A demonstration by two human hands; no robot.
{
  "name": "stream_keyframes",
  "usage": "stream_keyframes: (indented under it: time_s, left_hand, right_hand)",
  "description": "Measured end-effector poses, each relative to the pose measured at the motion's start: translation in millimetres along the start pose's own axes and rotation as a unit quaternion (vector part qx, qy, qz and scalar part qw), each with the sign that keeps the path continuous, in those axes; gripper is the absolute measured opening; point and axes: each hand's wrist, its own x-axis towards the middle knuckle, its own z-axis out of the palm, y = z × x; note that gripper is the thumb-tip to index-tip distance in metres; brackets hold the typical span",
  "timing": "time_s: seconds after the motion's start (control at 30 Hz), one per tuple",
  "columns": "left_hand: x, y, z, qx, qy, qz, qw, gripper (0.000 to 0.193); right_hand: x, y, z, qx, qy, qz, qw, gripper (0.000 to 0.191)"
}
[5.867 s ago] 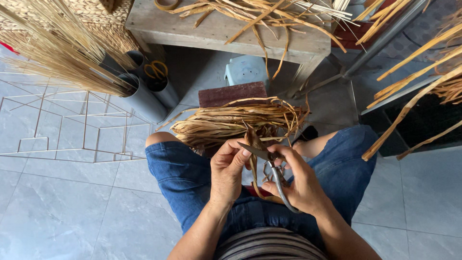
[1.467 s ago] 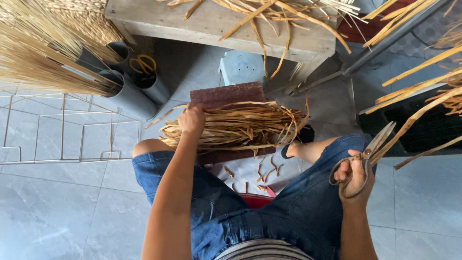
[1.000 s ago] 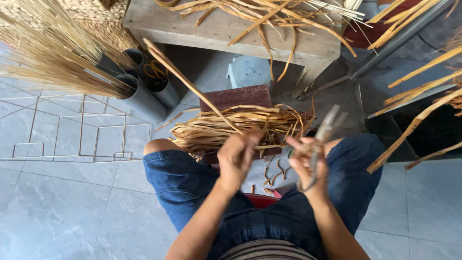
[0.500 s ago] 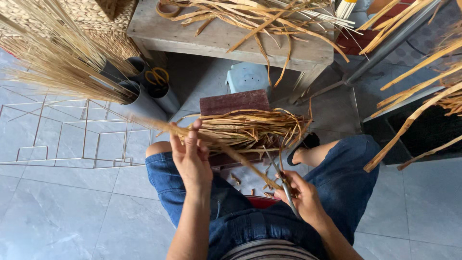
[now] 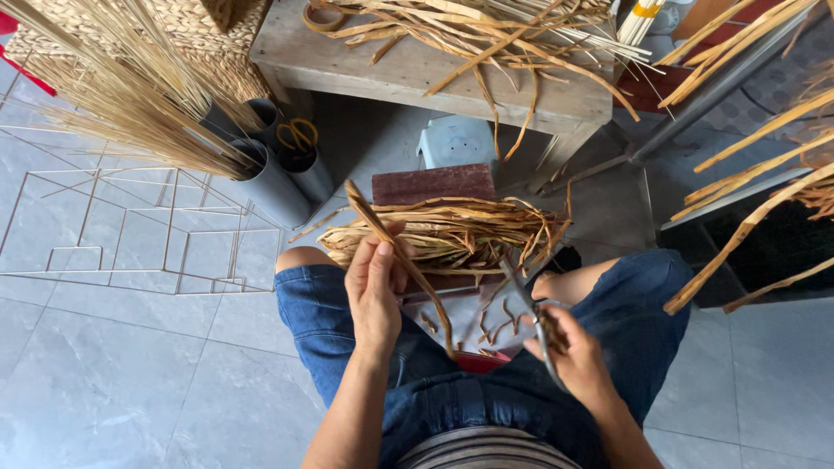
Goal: The person sits on a low stool and trims dried leaf strips with scissors, cutting off ends and uneven edges. They place the trimmed strips onto a growing pile on their lap and set trimmed bundles onto the table, discarding scraps to the side.
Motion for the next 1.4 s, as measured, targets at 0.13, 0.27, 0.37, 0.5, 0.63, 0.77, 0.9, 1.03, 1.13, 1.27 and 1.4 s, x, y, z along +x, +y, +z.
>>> stream_keyframes:
  time_s: [0.13, 0.27, 0.37, 0.5, 0.63, 0.77, 0.9, 1.03, 1.13, 1.27, 1.4]
  left_hand:
    - [-12, -1, 13, 0.028, -0.055, 0.004, 0.998, 0.032]
    - [-21, -2, 23, -0.040, -0.090, -0.056, 0.994, 0.025]
    - [-25, -2, 27, -0.024, -0.110, -0.088, 0.990, 0.029]
    - [-31, -6, 34, -0.021, -0.139, -0.080, 0.987, 0.022]
    - [-39, -10, 39, 0.001, -0.148, -0.080, 0.986, 0.016]
    - [-43, -14, 42, 0.010, -0.162, -0.086, 0.983, 0.013]
    - [-49, -16, 47, 0.023, -0.166, -0.068, 0.983, 0.010]
    - [-52, -14, 50, 0.047, -0.162, -0.061, 0.984, 0.011]
    - [-52, -13, 50, 0.047, -0.164, -0.056, 0.984, 0.010]
    - [-53, -13, 50, 0.051, -0.172, -0.054, 0.982, 0.011]
    - [-55, -16, 48, 0.021, -0.181, -0.059, 0.981, 0.014]
  right_hand:
    - [8, -26, -7, 0.107, 0.009, -0.121, 0.987, 0.061]
    - [8, -57, -6, 0.044, 0.016, -0.112, 0.993, 0.068]
    - [8, -79, -1, 0.022, 0.006, -0.118, 0.993, 0.071]
    - [10, -105, 5, 0.035, -0.009, -0.231, 0.972, 0.074]
    - [11, -125, 4, -0.036, -0.004, -0.183, 0.982, 0.085]
    - [11, -133, 6, -0.030, -0.018, -0.178, 0.983, 0.085]
    - [10, -130, 9, -0.040, -0.013, -0.200, 0.979, 0.084]
    - [10, -122, 13, -0.007, -0.016, -0.163, 0.986, 0.083]
    - [11, -115, 16, 0.007, -0.006, -0.187, 0.982, 0.074]
    - [9, -107, 19, -0.009, 0.017, -0.176, 0.984, 0.067]
    - [8, -97, 18, 0.011, 0.014, -0.123, 0.992, 0.057]
